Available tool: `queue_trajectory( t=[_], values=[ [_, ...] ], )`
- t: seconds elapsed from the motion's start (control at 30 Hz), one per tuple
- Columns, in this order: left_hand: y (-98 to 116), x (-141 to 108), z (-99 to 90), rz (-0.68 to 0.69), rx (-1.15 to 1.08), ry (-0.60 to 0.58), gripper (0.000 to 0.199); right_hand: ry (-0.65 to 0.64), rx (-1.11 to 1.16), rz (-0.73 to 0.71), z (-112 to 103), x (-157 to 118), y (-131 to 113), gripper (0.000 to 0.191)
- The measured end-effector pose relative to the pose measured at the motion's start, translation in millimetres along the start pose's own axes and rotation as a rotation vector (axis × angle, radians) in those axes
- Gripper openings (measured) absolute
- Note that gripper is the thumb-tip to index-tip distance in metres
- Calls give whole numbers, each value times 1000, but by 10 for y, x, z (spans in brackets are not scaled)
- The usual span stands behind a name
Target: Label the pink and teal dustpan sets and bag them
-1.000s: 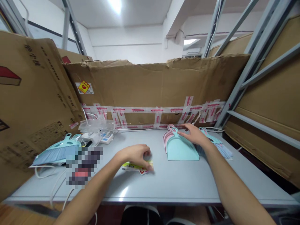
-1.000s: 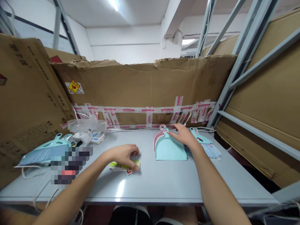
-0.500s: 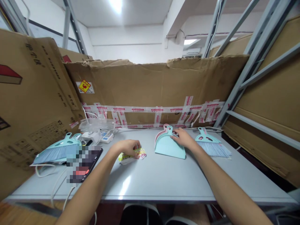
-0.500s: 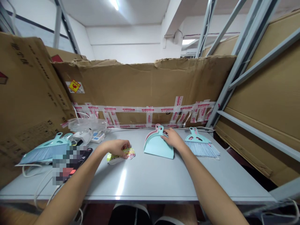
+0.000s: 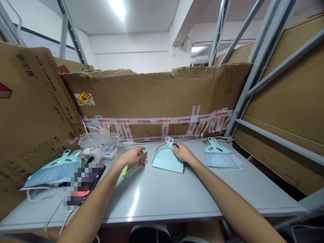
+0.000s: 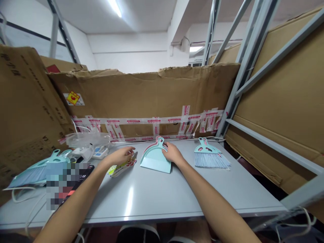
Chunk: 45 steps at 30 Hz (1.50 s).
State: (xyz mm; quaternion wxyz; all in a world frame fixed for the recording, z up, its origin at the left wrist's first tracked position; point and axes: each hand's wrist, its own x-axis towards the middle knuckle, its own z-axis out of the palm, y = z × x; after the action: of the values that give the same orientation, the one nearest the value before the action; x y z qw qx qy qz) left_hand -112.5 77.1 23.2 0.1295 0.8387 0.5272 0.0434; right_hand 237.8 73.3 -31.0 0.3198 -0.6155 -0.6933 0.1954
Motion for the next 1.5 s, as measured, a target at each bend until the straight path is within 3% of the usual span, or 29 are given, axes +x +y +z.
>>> queue_trajectory(
  t=[0.13, 0.27, 0.4, 0.53, 0.67, 0.87, 1.0, 1.13, 1.33, 1.5],
  values=[
    [233, 14, 116, 24, -6, 84, 55, -44, 69, 28, -32, 38, 50, 43],
    [482, -26, 182, 184, -126, 24, 48, -56, 83, 41, -118, 77, 111, 43],
    [612, -56, 262, 293, -148, -27, 66, -23, 24, 36, -404, 114, 287, 37],
    [565, -77, 264, 232, -4, 54, 59, 14, -79, 46, -781, 110, 571, 34],
    [403, -121, 75, 80, 120, 143, 56, 79, -199, 81, -975, 90, 793, 35],
    [136, -235, -214, -98, 110, -24, 67, 95, -286, 51, -957, 99, 873, 37],
    [57, -269, -222, -134, 129, -162, 73, 84, -312, 14, -932, 107, 869, 35],
    [25, -235, -169, -121, 82, -236, 63, 80, -313, -29, -875, 106, 841, 38],
    [-29, -147, -63, -81, 43, -192, 44, 91, -312, -88, -813, 86, 781, 40],
    [46, -119, 5, -22, -25, -109, 32, 112, -324, -109, -822, 86, 769, 33]
  ],
)
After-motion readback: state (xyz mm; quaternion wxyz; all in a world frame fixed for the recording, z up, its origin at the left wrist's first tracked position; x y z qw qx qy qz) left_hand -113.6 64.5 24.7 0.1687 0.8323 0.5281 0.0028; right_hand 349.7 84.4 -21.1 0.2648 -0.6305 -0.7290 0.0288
